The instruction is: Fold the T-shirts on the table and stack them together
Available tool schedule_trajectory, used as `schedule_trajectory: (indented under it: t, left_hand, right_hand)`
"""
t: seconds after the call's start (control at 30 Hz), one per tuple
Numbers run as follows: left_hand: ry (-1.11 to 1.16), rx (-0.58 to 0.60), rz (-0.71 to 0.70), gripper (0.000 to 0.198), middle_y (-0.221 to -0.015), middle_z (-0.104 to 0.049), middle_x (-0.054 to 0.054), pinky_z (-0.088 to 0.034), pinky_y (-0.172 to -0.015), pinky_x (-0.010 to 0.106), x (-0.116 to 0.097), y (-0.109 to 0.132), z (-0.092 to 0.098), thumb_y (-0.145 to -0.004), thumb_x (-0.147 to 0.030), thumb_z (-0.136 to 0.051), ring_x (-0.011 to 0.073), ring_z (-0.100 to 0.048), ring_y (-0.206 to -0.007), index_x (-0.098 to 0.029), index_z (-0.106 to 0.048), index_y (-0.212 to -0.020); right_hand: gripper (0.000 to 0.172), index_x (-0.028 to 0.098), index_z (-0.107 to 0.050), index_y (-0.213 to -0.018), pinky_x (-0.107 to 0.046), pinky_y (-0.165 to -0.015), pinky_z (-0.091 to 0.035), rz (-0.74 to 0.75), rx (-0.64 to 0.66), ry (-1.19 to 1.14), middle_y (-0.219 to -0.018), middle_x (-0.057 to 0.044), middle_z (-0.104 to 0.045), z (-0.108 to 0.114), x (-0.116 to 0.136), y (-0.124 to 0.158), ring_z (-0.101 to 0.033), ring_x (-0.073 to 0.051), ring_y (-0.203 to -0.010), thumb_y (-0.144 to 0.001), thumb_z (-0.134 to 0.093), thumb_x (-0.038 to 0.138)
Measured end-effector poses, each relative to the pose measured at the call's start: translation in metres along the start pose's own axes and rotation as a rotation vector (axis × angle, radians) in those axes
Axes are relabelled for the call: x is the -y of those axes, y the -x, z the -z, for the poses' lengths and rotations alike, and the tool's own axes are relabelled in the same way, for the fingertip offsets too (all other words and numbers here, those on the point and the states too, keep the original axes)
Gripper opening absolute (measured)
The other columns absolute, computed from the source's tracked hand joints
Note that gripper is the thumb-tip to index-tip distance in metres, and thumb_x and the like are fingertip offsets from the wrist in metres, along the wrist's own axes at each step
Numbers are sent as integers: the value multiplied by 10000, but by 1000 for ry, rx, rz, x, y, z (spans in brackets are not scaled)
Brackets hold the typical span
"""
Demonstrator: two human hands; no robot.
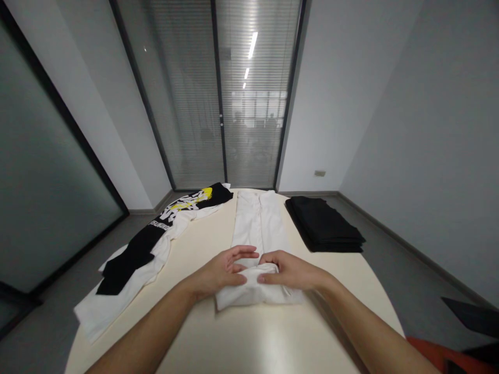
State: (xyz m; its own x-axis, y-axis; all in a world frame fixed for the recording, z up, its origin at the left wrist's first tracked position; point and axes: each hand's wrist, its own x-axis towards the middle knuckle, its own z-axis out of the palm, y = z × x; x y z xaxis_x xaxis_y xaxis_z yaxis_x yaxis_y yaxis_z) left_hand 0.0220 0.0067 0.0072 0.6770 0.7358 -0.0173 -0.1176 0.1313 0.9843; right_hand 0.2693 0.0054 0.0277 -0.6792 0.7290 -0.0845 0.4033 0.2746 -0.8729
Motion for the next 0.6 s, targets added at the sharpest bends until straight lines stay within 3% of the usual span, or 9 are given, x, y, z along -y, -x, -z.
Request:
schedule_trajectory:
  t: [0.13, 0.23, 0.33, 0.43, 0.5, 0.6]
  left_hand:
    - [-18, -56, -6, 806, -1462, -515, 168, -440, -1007, 414, -11, 2, 3, -671, -405, -897, 277, -597, -1183, -221, -535, -1367]
    - [-20, -146, 13, 741, -1378, -592, 156, -451, -991, 383, -12, 1, 11, -722, -415, -850, 275, -586, -1208, -203, -522, -1352]
    - [-49, -277, 48, 774, -1203, -669, 145, -486, -898, 355, 0, -5, 19, -657, -391, -881, 258, -650, -1059, -165, -513, -1300]
    - [-185, -360, 61, 667, -998, -678, 77, -472, -753, 293, 16, -10, 22, -678, -376, -847, 191, -650, -852, -156, -523, -1219]
    - [-293, -356, 61, 573, -899, -636, 19, -423, -676, 251, 21, -10, 21, -742, -351, -777, 137, -593, -741, -159, -515, -1214]
    - [-427, -284, 80, 507, -815, -540, -43, -349, -602, 221, 17, -5, 17, -774, -295, -704, 90, -480, -640, -159, -512, -1222]
  right_hand:
    - [374, 169, -657, -914, -235, -698, -407, 20, -21, -70, -819, 11, -600, 5, 1, 1, -520, -140, -748, -860, -673, 539]
    - [390, 169, -647, -924, -241, -728, -417, 27, -129, -99, -846, 1, -605, 13, 0, 2, -534, -148, -782, -876, -654, 556]
    - [434, 174, -628, -956, -244, -706, -426, -2, -291, -144, -869, -9, -607, 20, -9, 0, -543, -153, -785, -884, -619, 602]
    - [469, 185, -613, -1006, -263, -754, -450, 5, -385, -138, -928, -27, -622, 24, -26, -4, -565, -173, -847, -902, -564, 639]
    - [475, 186, -613, -1009, -276, -799, -450, 8, -384, -75, -938, -30, -617, 25, -36, -6, -560, -178, -874, -914, -539, 646]
    - [483, 184, -612, -1009, -275, -782, -442, -32, -265, -12, -905, -16, -590, 25, -45, -6, -531, -160, -827, -924, -519, 650]
